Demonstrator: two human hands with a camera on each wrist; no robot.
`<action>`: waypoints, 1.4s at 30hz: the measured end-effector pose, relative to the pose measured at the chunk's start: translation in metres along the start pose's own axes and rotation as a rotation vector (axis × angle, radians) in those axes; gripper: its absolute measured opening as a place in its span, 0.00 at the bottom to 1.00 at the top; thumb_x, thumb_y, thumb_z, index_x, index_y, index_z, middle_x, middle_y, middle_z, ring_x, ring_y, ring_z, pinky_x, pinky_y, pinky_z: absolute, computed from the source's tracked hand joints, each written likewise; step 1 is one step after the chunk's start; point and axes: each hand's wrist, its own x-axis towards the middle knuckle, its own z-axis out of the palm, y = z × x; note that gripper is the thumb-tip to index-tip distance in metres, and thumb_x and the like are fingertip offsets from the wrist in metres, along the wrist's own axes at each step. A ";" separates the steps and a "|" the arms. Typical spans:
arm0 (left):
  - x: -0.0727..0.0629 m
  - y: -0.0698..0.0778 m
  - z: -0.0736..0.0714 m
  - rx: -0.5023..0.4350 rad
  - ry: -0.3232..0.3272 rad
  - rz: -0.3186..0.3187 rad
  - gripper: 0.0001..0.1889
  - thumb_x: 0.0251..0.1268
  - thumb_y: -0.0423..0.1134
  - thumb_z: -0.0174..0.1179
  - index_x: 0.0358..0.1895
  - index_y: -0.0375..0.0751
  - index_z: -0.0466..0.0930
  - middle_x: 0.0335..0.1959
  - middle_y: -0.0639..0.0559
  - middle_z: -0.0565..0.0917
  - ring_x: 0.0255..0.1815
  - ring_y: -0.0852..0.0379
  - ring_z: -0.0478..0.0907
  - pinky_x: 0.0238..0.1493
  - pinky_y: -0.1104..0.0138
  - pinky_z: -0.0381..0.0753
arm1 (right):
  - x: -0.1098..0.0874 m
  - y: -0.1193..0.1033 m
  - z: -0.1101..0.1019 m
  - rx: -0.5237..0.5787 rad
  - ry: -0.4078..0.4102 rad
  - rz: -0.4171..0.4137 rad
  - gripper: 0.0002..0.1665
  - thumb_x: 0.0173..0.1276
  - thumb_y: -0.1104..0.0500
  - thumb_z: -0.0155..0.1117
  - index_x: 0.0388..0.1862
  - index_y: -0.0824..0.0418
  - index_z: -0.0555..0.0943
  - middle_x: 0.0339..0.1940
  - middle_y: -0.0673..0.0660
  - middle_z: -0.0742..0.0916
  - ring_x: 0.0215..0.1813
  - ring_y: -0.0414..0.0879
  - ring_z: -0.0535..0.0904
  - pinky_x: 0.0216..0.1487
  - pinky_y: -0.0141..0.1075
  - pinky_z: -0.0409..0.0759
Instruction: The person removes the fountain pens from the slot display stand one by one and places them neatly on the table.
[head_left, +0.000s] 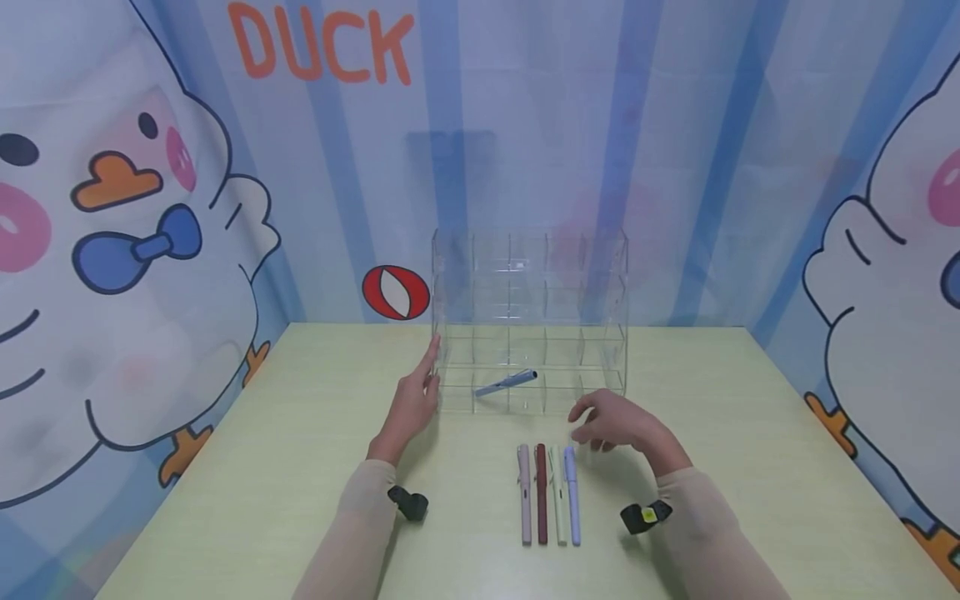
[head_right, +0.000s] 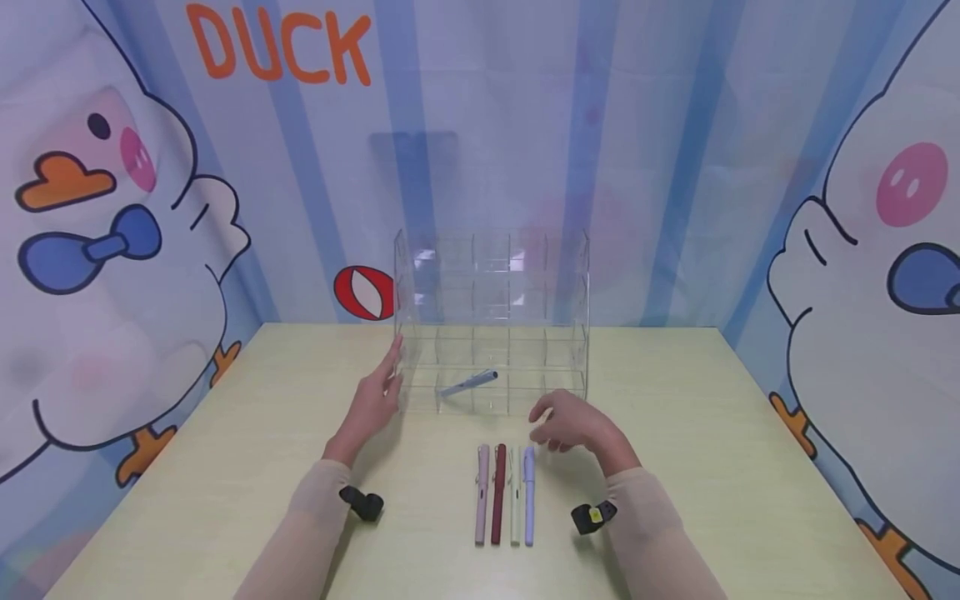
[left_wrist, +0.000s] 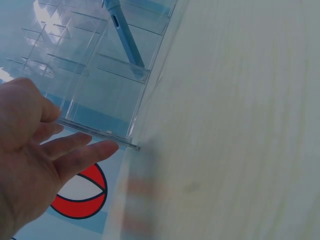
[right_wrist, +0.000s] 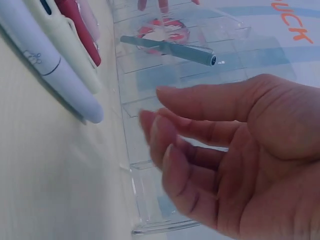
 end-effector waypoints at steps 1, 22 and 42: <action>0.000 0.000 0.000 0.000 0.003 0.003 0.37 0.77 0.29 0.48 0.82 0.60 0.47 0.76 0.42 0.63 0.68 0.38 0.69 0.64 0.47 0.73 | 0.000 -0.001 -0.002 0.014 0.013 -0.024 0.16 0.67 0.65 0.66 0.52 0.71 0.80 0.30 0.59 0.85 0.28 0.49 0.81 0.30 0.40 0.82; -0.003 0.001 0.001 -0.003 0.001 0.019 0.37 0.76 0.27 0.48 0.82 0.56 0.48 0.75 0.39 0.64 0.63 0.37 0.74 0.62 0.47 0.74 | 0.018 -0.011 0.023 0.091 0.438 -0.313 0.26 0.67 0.64 0.68 0.63 0.68 0.75 0.55 0.66 0.82 0.55 0.59 0.81 0.41 0.41 0.86; 0.001 0.001 0.001 -0.016 0.001 0.011 0.37 0.77 0.28 0.48 0.82 0.57 0.48 0.76 0.42 0.62 0.68 0.37 0.70 0.65 0.47 0.72 | 0.047 -0.027 0.039 0.190 0.372 -0.366 0.36 0.68 0.67 0.66 0.74 0.67 0.66 0.69 0.65 0.76 0.70 0.61 0.70 0.45 0.39 0.86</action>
